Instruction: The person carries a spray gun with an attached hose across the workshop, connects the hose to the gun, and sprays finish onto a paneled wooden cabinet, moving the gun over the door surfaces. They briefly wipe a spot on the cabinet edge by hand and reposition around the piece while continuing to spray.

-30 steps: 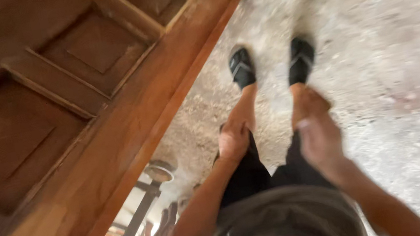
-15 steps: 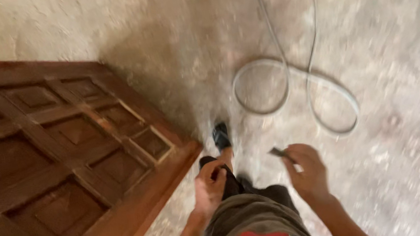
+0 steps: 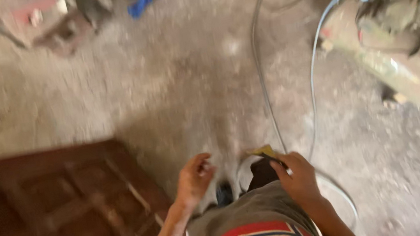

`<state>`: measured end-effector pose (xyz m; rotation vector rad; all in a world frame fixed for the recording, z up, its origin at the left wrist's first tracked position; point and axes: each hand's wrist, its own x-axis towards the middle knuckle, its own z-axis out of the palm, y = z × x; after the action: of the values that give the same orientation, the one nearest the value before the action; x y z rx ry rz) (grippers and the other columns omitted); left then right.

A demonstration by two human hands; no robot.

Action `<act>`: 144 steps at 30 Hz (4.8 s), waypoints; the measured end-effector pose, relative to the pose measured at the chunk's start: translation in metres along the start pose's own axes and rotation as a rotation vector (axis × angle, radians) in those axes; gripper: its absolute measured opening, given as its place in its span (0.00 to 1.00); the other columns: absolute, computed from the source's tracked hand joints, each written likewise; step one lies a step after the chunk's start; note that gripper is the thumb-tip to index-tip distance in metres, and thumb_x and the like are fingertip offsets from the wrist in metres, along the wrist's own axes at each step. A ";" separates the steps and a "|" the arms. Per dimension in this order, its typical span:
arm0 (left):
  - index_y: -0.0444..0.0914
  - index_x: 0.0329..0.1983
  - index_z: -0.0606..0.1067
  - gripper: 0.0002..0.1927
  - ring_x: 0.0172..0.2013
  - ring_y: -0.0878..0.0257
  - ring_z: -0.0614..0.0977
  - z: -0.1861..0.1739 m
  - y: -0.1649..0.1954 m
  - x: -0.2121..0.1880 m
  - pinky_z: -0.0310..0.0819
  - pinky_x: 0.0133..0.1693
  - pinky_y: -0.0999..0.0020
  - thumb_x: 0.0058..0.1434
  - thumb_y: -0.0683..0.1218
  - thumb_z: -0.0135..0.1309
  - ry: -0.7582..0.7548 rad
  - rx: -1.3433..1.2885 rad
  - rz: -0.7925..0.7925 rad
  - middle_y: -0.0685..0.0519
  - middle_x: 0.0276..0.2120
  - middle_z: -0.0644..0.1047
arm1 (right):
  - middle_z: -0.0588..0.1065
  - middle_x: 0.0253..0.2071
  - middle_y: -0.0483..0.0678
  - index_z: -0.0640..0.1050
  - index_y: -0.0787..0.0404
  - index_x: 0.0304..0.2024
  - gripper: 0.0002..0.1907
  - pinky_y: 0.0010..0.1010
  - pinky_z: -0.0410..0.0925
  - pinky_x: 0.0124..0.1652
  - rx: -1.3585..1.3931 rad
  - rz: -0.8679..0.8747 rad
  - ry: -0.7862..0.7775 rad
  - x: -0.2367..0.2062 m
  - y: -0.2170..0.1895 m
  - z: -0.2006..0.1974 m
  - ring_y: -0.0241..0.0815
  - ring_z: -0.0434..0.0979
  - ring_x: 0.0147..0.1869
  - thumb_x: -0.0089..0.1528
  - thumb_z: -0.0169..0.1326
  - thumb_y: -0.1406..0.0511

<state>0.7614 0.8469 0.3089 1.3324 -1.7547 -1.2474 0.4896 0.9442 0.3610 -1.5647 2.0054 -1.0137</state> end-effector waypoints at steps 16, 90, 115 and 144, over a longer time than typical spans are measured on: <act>0.34 0.41 0.80 0.10 0.33 0.54 0.84 0.007 0.106 0.498 0.79 0.35 0.64 0.57 0.40 0.64 -0.158 0.099 0.263 0.47 0.37 0.81 | 0.75 0.28 0.49 0.80 0.63 0.31 0.07 0.34 0.67 0.30 0.194 -0.170 -0.466 0.526 0.077 0.040 0.43 0.74 0.30 0.56 0.66 0.67; 0.32 0.44 0.76 0.11 0.19 0.66 0.72 -0.497 -0.494 1.062 0.62 0.20 0.68 0.62 0.42 0.61 1.285 -0.475 -0.761 0.51 0.26 0.76 | 0.78 0.45 0.49 0.78 0.69 0.52 0.12 0.26 0.71 0.46 0.038 0.544 -0.319 1.110 0.247 0.521 0.34 0.76 0.45 0.68 0.63 0.73; 0.36 0.61 0.67 0.12 0.53 0.61 0.76 -0.067 0.052 0.809 0.76 0.56 0.64 0.76 0.41 0.43 -1.838 -0.770 0.192 0.50 0.53 0.74 | 0.75 0.50 0.61 0.73 0.68 0.57 0.23 0.37 0.76 0.47 -0.382 0.237 1.080 0.734 -0.193 0.175 0.51 0.79 0.53 0.60 0.64 0.73; 0.42 0.36 0.83 0.12 0.27 0.61 0.73 0.331 0.226 0.701 0.66 0.32 0.60 0.57 0.54 0.66 -2.448 1.290 1.666 0.51 0.23 0.77 | 0.75 0.41 0.51 0.75 0.68 0.55 0.09 0.23 0.72 0.35 -0.564 0.997 3.351 0.579 -0.440 0.295 0.35 0.77 0.35 0.74 0.50 0.70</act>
<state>0.1660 0.3020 0.3397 1.4665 1.5772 -0.1446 0.8136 0.2588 0.5636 -1.3725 -0.5684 0.6250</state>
